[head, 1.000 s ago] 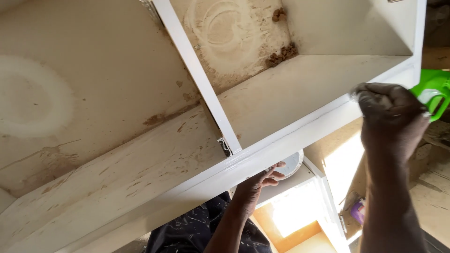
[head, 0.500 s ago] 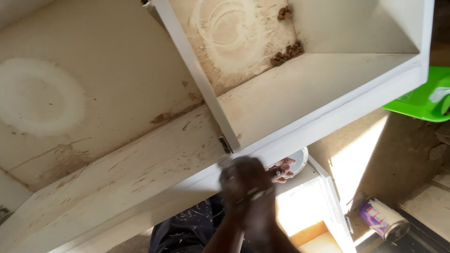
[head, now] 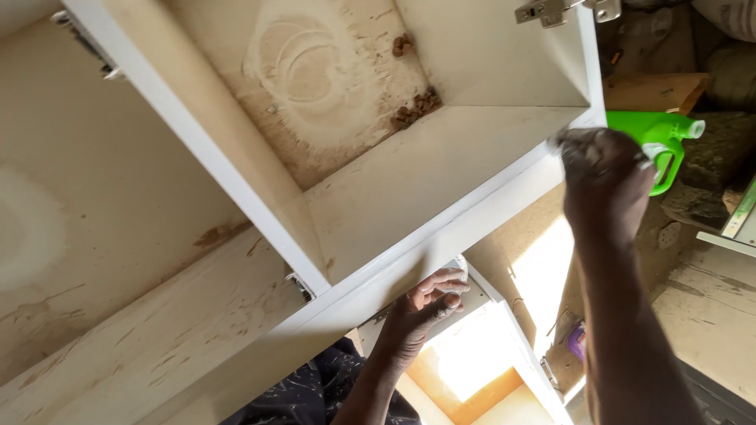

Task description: Applying white filler to the joints and edges of white wooden furniture components using fingers and a rag.

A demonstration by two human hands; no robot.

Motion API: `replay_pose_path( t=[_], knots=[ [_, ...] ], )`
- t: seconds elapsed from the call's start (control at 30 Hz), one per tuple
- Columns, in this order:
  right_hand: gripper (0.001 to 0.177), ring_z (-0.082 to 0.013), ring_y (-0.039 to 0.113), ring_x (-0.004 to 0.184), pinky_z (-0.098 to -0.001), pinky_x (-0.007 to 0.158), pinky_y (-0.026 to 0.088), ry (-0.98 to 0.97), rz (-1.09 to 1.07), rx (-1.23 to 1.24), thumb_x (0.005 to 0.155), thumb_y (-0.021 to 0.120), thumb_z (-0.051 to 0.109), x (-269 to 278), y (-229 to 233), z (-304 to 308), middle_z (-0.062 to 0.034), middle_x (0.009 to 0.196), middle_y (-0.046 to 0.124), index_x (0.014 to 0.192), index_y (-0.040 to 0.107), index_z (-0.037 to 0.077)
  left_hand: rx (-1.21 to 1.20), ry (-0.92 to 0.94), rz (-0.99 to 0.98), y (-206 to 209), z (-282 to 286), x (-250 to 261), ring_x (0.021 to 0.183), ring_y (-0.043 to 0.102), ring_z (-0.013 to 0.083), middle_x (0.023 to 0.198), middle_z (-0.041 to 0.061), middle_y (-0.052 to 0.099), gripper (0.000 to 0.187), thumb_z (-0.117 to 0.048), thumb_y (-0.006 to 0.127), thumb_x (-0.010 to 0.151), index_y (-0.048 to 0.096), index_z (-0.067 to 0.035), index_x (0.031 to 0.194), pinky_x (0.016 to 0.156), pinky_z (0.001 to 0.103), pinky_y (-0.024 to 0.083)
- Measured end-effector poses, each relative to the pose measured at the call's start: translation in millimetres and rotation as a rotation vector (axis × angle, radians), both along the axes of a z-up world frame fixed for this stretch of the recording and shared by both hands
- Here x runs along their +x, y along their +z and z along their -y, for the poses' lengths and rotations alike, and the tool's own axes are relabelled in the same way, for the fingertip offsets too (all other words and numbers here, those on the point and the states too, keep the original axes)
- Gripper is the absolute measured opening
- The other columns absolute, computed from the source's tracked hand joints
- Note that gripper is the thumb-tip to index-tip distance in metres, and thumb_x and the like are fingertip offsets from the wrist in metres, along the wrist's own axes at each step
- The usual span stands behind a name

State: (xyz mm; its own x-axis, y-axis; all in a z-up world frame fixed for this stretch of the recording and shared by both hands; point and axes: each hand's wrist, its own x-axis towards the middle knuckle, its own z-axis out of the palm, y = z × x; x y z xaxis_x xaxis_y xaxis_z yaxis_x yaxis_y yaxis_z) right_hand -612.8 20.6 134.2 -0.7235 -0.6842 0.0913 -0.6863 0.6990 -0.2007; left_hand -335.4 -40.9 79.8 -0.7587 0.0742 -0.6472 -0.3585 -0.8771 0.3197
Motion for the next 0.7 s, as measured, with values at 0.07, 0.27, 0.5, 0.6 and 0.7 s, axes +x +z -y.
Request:
replay_pose_path(
  t=[0.07,0.27,0.5,0.6,0.7],
  knots=[
    [0.019,-0.0221,0.076,0.079,-0.0326,0.063,0.058,0.022,-0.037,0.016,0.098,0.064,-0.009,-42,-4,-16,-0.0158,0.095,0.080,0.104,0.082,-0.006,-0.008,-0.018,0.016,-2,-3,-6,0.101,0.068,0.0181,0.122,0.009,0.073,0.065,-0.052,0.069,0.077,0.068,-0.013,0.128,0.098,0.031,0.052],
    [0.014,-0.0136,0.072,0.080,-0.0258,0.065,0.059,-0.122,0.102,-0.041,0.102,0.084,-0.003,-114,8,-33,-0.0096,0.099,0.079,0.115,0.083,0.001,-0.018,-0.177,0.186,-5,-3,-18,0.110,0.070,0.0202,0.125,0.011,0.071,0.061,-0.042,0.069,0.077,0.069,-0.012,0.131,0.100,0.032,0.055],
    [0.010,-0.0155,0.073,0.087,-0.0280,0.072,0.057,-0.061,0.293,-0.027,0.105,0.069,0.000,-1,9,5,-0.0079,0.099,0.077,0.100,0.077,0.003,-0.005,-0.233,0.275,-9,-9,-23,0.107,0.074,0.0227,0.134,0.009,0.070,0.063,-0.046,0.067,0.076,0.070,-0.016,0.131,0.098,0.034,0.051],
    [0.018,-0.0207,0.070,0.103,-0.0309,0.089,0.053,0.129,0.280,0.093,0.103,0.056,0.006,91,-15,1,-0.0067,0.110,0.074,0.108,0.073,0.006,-0.002,-0.219,0.297,-7,-8,-25,0.098,0.071,0.0183,0.126,0.004,0.070,0.057,-0.041,0.065,0.076,0.070,-0.016,0.127,0.095,0.032,0.049],
    [0.019,-0.0308,0.058,0.080,-0.0557,0.070,0.050,0.351,0.221,0.484,0.080,0.050,0.002,206,-14,42,-0.0108,0.090,0.061,0.090,0.064,0.009,0.046,-0.251,0.179,-41,-24,-15,0.105,0.069,0.0179,0.129,0.004,0.067,0.061,-0.043,0.061,0.080,0.061,-0.018,0.135,0.099,0.030,0.047]
  ],
)
